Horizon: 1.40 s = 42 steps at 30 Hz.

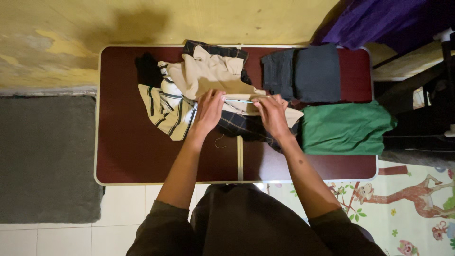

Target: The person picks up and folds items of clothing on a table, including a green cloth and several shirts, then places some of the shirts onto plastic hangers.

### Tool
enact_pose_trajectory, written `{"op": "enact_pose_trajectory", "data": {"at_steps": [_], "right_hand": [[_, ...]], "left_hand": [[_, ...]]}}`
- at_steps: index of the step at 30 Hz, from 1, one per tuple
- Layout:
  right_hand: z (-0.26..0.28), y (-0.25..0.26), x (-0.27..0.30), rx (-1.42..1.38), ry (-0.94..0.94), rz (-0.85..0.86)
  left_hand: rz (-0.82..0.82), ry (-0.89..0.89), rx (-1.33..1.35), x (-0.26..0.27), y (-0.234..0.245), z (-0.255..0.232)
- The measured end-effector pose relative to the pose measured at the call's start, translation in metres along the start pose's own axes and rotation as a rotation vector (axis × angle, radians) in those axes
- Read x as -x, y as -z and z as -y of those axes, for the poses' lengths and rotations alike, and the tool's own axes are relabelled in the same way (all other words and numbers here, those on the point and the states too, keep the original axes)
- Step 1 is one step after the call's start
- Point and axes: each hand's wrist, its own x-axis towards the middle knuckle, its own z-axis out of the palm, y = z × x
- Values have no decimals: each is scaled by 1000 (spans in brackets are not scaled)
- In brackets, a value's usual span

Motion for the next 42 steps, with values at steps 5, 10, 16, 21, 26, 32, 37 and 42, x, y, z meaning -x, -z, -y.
{"op": "enact_pose_trajectory", "data": {"at_steps": [5, 10, 16, 21, 26, 32, 37, 42], "right_hand": [[-4, -4, -9, -126, 0, -65], [-26, 11, 0, -117, 34, -22], [-37, 30, -10, -118, -64, -57], [-12, 68, -42, -159, 40, -173], [10, 98, -69, -168, 14, -191], [14, 107, -80, -143, 129, -248], [12, 99, -67, -141, 55, -197], [11, 93, -33, -144, 57, -172]], "left_hand": [[106, 18, 58, -1, 0, 3], [12, 88, 31, -1, 4, 9], [-82, 2, 10, -25, 32, -6], [-204, -117, 39, -54, 80, -42], [-271, -173, 32, -66, 117, -74], [-384, -235, -22, -72, 124, -77], [-321, -134, 24, -52, 114, -75], [-350, -133, 6, -18, 91, -70]]}}
